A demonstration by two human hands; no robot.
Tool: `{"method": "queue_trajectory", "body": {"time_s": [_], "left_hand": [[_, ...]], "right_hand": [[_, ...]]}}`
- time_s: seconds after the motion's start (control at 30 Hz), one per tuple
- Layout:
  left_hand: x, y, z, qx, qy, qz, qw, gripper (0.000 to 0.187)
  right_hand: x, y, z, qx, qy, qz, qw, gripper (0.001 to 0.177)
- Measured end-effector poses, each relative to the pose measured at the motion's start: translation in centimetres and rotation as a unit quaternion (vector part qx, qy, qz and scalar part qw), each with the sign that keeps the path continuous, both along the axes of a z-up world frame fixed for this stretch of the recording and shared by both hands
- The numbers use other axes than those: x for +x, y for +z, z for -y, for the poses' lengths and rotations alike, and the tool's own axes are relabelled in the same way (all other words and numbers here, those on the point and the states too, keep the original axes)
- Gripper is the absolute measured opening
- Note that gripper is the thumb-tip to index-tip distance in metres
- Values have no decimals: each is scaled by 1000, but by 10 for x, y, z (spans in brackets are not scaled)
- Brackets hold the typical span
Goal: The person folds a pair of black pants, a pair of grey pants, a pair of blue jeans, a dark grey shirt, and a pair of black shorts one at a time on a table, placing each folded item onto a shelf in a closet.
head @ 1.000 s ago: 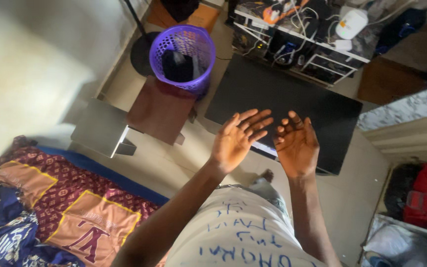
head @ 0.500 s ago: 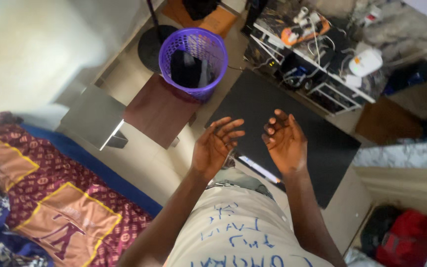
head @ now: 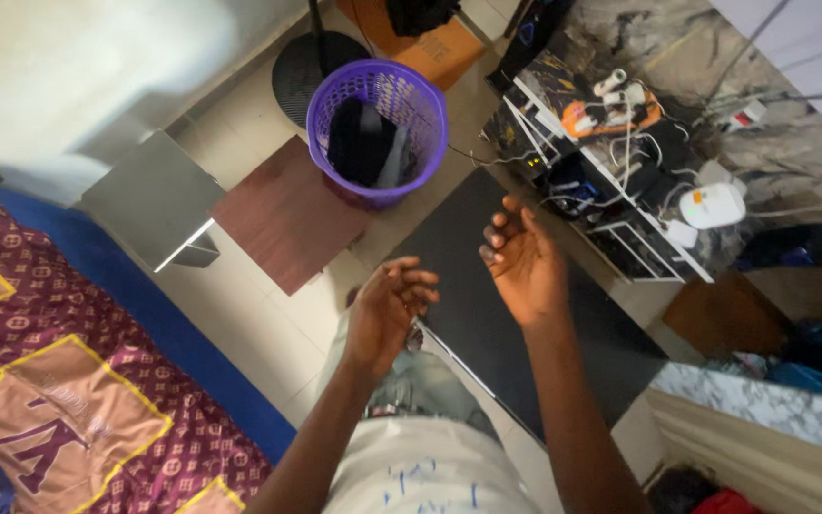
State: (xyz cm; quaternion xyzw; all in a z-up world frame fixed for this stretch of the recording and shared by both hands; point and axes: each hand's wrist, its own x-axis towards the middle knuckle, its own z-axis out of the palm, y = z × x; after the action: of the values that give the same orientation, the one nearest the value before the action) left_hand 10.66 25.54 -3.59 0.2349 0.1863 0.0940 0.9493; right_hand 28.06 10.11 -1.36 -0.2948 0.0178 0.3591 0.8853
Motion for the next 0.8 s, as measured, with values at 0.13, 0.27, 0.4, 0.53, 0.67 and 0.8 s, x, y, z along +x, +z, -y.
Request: {"method": "queue_trajectory", "body": {"time_s": [0.13,0.27,0.4,0.53,0.67,0.8], "left_hand": [[29,-32,-18,-20,34,-10,999,32],[68,-72,-45,-21,49,-44,998,29],[111,-132,-83,-20,66,-61,996,29],[153,-211,-125,6,86,-113,990,29],[170,-286,-170,6,109,-161,981,29],[172,-336,-186,-4,134,-200,971,29]], "right_hand": [[20,-30,-32,-14,-3,-18,1000,28],[40,-76,-74,-63,-1,-44,997,27],[61,-147,-118,-202,9,-30,979,27],[85,-262,-161,-411,54,94,905,26],[112,-420,-215,-449,122,123,877,22],[133,-558,-279,-406,154,327,839,16]]}}
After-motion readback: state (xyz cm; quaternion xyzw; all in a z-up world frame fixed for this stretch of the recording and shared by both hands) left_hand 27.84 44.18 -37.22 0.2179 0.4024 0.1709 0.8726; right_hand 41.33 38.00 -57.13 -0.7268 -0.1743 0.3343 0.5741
